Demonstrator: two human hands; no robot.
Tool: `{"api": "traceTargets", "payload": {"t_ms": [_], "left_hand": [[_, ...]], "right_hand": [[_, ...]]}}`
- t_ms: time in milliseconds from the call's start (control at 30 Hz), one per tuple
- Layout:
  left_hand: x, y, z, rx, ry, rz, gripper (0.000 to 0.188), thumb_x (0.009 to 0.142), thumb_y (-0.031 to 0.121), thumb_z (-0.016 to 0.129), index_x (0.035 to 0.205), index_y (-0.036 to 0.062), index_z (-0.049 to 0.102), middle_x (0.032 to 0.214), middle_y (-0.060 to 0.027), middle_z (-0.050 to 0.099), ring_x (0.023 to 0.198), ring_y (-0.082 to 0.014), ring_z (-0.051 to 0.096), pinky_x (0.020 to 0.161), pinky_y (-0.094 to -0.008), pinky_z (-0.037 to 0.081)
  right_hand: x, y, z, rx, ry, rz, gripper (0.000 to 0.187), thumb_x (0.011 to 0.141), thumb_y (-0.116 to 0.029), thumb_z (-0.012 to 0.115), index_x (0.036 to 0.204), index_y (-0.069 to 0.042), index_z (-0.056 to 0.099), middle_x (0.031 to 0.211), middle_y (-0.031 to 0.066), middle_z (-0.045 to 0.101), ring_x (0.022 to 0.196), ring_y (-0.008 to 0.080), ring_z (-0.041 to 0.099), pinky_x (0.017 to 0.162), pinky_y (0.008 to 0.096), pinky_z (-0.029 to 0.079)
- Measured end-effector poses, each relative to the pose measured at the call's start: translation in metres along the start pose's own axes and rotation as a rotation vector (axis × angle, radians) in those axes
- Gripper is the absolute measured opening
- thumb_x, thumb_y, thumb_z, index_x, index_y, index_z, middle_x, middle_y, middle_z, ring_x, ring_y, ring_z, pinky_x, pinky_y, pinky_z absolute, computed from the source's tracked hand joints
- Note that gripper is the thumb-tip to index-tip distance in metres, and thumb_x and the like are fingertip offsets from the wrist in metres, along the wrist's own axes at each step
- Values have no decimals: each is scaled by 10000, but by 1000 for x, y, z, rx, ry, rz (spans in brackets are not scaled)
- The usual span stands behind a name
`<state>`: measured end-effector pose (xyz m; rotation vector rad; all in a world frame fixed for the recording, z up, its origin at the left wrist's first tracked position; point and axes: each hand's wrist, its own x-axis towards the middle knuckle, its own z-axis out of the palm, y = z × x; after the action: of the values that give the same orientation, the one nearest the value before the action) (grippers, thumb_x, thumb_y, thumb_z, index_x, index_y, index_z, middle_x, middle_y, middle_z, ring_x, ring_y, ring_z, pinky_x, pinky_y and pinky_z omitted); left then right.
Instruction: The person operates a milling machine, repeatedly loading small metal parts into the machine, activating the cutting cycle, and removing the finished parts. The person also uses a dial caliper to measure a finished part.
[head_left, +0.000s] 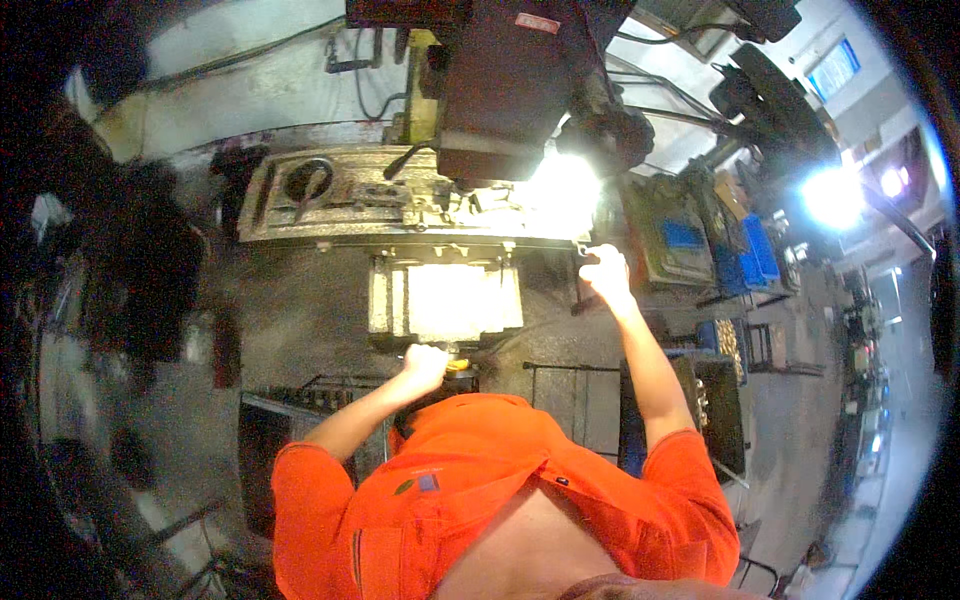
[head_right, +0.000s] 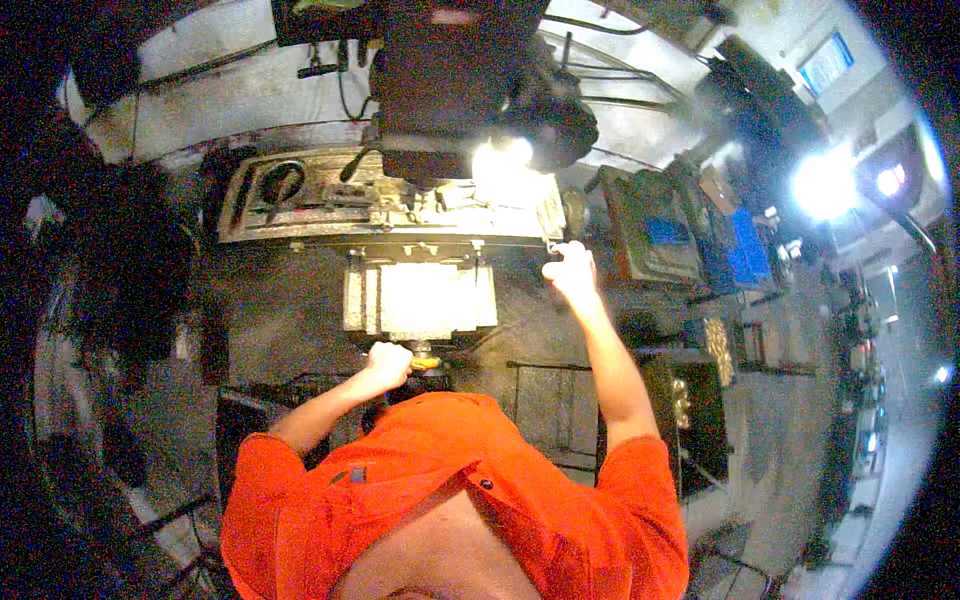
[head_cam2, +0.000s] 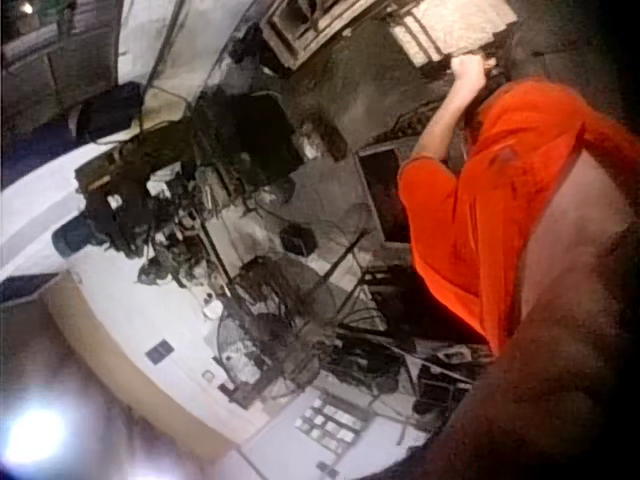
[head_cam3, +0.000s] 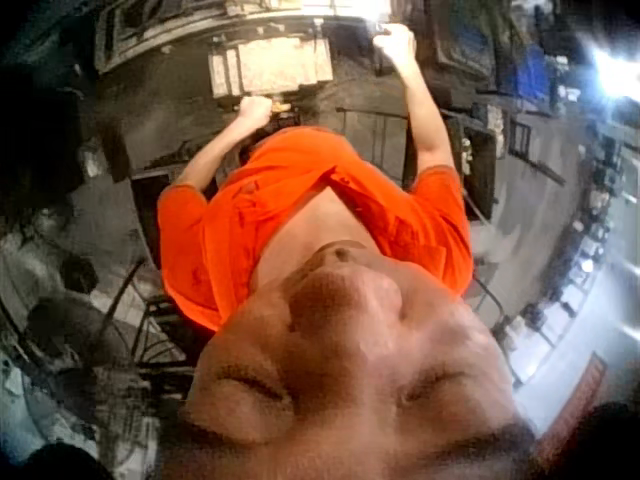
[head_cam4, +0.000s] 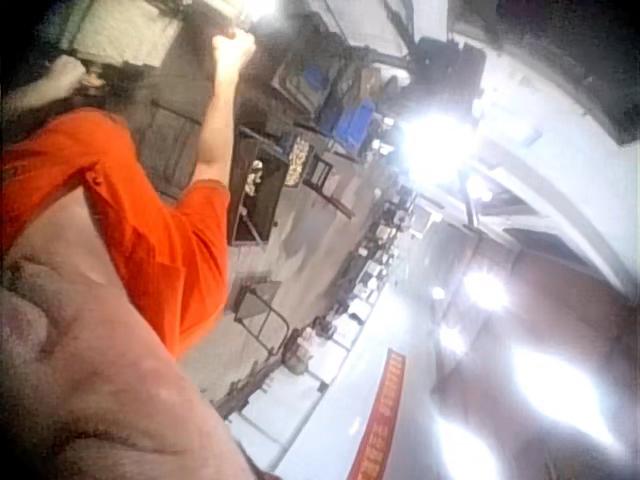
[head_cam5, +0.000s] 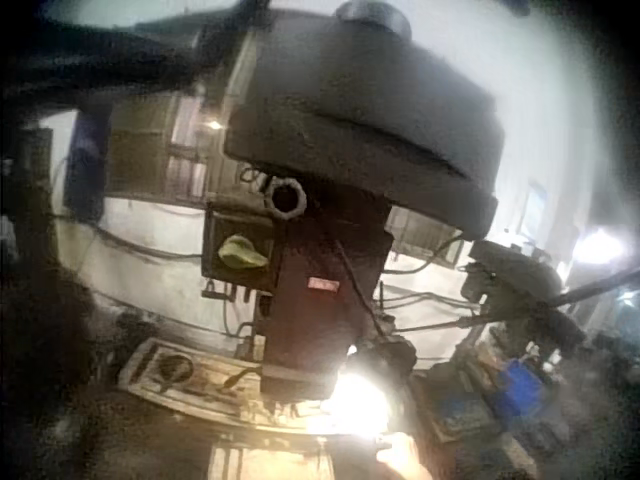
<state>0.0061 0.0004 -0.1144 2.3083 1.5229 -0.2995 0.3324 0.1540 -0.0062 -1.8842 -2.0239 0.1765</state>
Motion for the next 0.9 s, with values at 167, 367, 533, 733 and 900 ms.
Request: {"api": "traceTargets", "payload": {"t_ms": [167,367,533,733,900], "left_hand": [[7,-9,27,-100,-56,-145,224,724,319,631,718,99,675,709,-92,655,703,-262,647,607,-382,494],[-2,-20,31,-230,-118,-180,265,774,300,606,919,82,642,878,-130,648,858,-294,618,722,-426,483],[-40,-42,9,-361,217,-241,332,778,324,599,1038,118,602,895,-148,634,875,-326,598,750,-445,471],[-97,-67,-26,-380,58,-503,348,803,300,594,1063,70,586,949,-157,628,906,-320,591,789,-435,468],[-76,-69,-32,-389,95,-368,358,799,297,593,1074,69,586,955,-157,628,916,-315,590,798,-431,464]], "right_hand": [[59,22,48,-101,-316,-15,313,551,-285,631,801,-107,691,836,163,644,735,315,616,714,341,504],[102,44,107,-160,-148,-324,269,686,-355,577,690,-110,688,726,144,645,685,270,623,644,369,496],[125,102,130,528,-92,-208,275,755,-265,540,668,-32,658,616,153,613,555,274,589,542,374,462],[55,18,77,725,-182,-256,96,711,-99,571,654,-22,560,548,61,526,495,156,498,449,298,403],[25,-55,17,526,-231,-285,160,656,-112,616,563,-40,507,513,41,484,480,154,477,448,299,398]]}}
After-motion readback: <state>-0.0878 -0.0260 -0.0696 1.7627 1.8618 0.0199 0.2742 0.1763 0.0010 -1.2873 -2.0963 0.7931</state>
